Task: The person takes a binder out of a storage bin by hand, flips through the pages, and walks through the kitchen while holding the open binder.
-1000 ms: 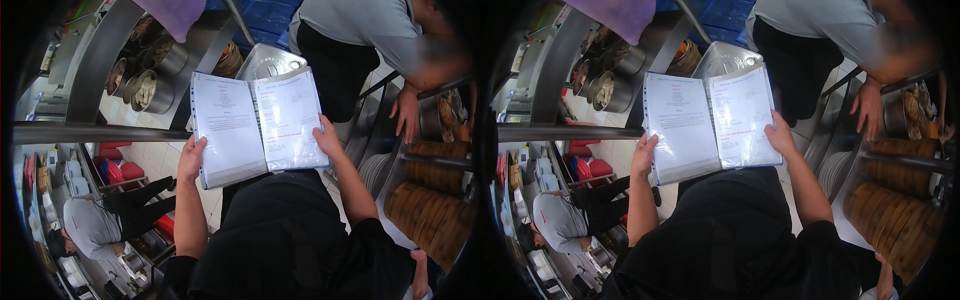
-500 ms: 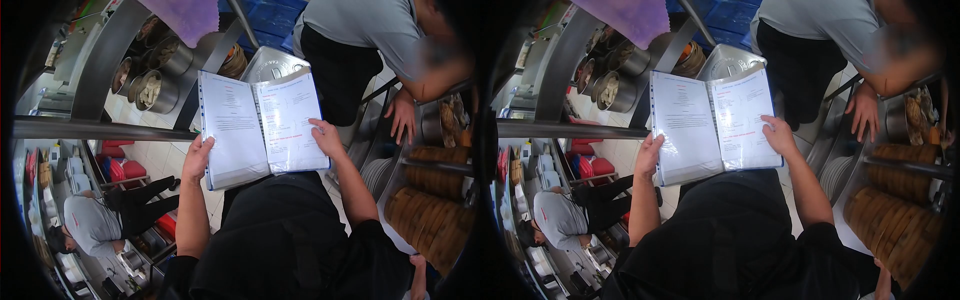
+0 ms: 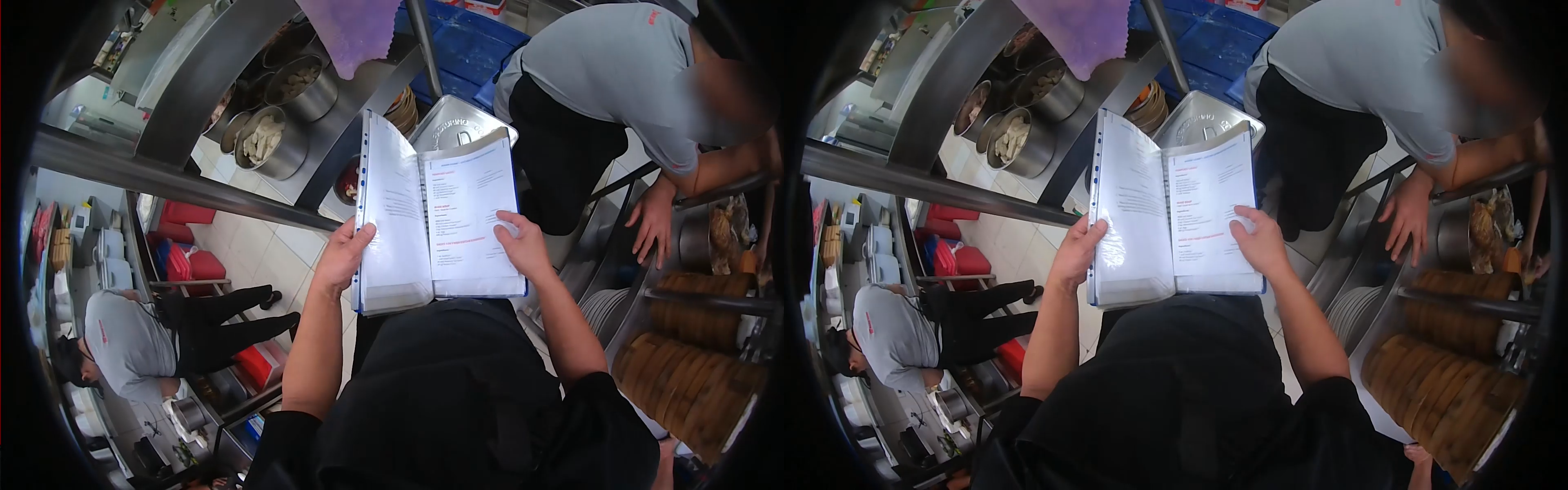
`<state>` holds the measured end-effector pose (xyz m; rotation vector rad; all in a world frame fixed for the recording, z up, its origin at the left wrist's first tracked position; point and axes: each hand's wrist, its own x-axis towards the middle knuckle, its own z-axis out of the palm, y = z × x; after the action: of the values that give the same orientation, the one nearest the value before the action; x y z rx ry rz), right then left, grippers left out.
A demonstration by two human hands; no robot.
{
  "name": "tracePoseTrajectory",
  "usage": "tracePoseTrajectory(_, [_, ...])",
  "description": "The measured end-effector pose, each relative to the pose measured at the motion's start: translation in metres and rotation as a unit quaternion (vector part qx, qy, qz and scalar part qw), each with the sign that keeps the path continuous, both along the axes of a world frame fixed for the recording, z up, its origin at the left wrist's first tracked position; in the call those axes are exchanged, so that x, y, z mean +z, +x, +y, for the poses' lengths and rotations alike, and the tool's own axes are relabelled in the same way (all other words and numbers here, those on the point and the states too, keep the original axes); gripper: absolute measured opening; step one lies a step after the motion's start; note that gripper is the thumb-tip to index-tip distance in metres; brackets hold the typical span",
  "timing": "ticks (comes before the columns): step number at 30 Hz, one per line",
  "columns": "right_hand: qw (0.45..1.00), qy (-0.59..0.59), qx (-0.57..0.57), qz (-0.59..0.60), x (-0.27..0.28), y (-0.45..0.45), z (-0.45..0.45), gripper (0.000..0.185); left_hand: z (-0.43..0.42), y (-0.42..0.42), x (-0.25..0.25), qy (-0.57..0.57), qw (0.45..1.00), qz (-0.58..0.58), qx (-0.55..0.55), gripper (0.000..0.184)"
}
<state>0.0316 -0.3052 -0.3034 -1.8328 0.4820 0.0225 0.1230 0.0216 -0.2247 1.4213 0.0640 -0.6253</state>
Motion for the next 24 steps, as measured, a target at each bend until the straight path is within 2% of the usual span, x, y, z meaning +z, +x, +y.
tracePoseTrajectory(7, [0.999, -0.035, 0.027, -0.015, 0.032, 0.005, 0.016, 0.041, -0.001, -0.003, -0.006, -0.002, 1.000, 0.013, 0.005, 0.038])
tracePoseTrajectory(11, [0.999, -0.029, 0.027, -0.038, 0.012, 0.006, 0.011, 0.042, -0.001, -0.006, -0.003, -0.018, 0.999, 0.015, 0.026, 0.035])
tracePoseTrajectory(16, [0.999, -0.031, 0.025, -0.025, 0.017, 0.007, 0.012, 0.047, -0.003, -0.008, -0.002, -0.044, 0.997, 0.041, 0.050, 0.035])
tracePoseTrajectory(19, [0.998, -0.055, 0.033, -0.022, 0.029, 0.010, 0.020, 0.055, -0.009, -0.008, -0.011, -0.051, 0.995, 0.060, 0.060, 0.035])
tracePoseTrajectory(22, [0.990, -0.127, 0.062, -0.020, 0.052, 0.013, 0.036, 0.066, -0.026, -0.015, -0.013, -0.056, 0.992, 0.067, 0.089, 0.034])
tracePoseTrajectory(24, [0.984, -0.153, 0.092, 0.000, 0.064, 0.016, 0.050, 0.078, -0.035, -0.018, -0.018, -0.075, 0.990, 0.077, 0.089, 0.033])
